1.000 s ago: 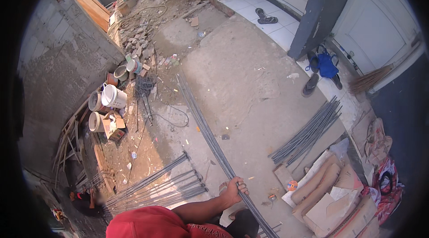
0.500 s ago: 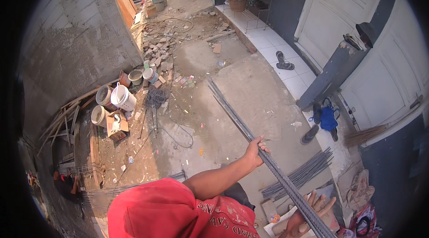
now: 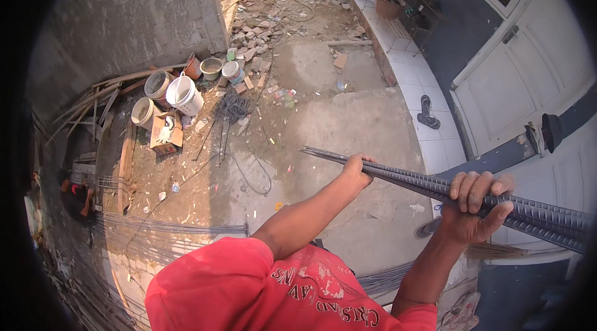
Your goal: The person measures and cuts long metal rods using an angle grinder. They then carry the cut pieces to another area and place them against a wall.
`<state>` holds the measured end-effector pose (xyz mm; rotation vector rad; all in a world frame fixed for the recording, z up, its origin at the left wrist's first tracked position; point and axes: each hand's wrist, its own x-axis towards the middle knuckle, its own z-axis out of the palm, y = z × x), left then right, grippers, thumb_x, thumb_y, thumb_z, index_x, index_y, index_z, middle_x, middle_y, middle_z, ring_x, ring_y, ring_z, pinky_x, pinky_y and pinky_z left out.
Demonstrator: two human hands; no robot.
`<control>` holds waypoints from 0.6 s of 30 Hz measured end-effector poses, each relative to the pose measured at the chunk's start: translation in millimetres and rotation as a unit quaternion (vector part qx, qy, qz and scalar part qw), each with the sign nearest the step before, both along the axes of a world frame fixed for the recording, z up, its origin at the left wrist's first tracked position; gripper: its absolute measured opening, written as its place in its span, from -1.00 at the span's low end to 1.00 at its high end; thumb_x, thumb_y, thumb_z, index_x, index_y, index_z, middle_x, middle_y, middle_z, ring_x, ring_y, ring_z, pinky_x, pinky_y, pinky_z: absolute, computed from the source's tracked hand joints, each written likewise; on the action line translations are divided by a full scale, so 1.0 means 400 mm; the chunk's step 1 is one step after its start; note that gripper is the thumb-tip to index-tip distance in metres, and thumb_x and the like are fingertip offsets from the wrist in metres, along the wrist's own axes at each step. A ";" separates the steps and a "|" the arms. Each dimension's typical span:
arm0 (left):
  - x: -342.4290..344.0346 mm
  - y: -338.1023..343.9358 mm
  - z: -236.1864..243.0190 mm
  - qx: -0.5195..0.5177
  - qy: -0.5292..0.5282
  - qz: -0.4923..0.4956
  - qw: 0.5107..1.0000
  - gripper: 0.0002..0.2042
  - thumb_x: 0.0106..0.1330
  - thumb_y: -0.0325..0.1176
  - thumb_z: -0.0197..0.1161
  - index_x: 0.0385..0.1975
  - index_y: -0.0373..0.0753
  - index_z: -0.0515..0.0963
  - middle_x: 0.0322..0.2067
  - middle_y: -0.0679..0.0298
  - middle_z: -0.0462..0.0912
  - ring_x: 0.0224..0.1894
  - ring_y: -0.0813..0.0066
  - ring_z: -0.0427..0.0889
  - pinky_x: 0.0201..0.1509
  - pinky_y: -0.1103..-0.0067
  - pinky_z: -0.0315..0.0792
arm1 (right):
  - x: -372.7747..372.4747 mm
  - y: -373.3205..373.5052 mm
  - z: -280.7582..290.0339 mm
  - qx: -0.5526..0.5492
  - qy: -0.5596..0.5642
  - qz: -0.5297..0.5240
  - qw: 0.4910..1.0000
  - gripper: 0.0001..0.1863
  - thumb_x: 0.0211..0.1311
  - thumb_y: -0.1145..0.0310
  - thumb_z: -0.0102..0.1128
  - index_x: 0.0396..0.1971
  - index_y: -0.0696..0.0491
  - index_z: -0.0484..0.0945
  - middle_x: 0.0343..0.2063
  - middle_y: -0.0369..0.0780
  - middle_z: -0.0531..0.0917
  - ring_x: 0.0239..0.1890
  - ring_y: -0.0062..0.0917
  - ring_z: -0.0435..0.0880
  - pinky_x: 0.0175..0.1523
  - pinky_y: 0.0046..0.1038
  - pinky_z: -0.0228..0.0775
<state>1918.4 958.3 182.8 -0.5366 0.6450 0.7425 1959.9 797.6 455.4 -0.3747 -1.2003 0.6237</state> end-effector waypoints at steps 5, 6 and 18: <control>-0.119 0.221 -0.057 0.009 0.027 -0.015 0.999 -0.92 0.44 -0.42 0.07 -0.29 -0.28 0.39 -0.45 0.19 0.53 -0.37 0.31 0.65 -0.22 0.39 0.67 | -0.138 0.337 0.027 -0.104 0.008 -0.151 0.983 -0.72 0.54 0.24 0.08 -0.41 -0.02 0.31 -0.72 -0.40 0.27 -0.71 -0.72 0.20 -0.53 -0.52 0.31; -0.162 0.270 -0.083 0.036 0.037 -0.043 0.998 -0.82 0.48 -0.29 0.06 -0.24 -0.30 0.41 -0.39 0.16 0.57 -0.33 0.30 0.66 -0.18 0.37 0.68 | -0.177 0.415 0.021 -0.142 0.026 -0.177 0.974 -0.74 0.48 0.31 0.18 -0.43 0.01 0.36 -0.71 -0.38 0.33 -0.71 -0.70 0.26 -0.53 -0.52 0.33; -0.471 0.608 0.255 0.761 0.456 0.029 0.460 -0.46 0.37 0.04 0.33 0.11 -0.28 0.48 -0.19 0.30 0.65 -0.13 0.44 0.62 0.03 0.45 0.49 | -0.270 0.988 -0.082 -0.152 -0.100 -0.150 0.972 -0.45 0.19 0.07 0.53 -0.10 0.12 0.42 -0.46 -0.31 0.65 -0.45 -0.66 0.65 -0.31 -0.59 0.52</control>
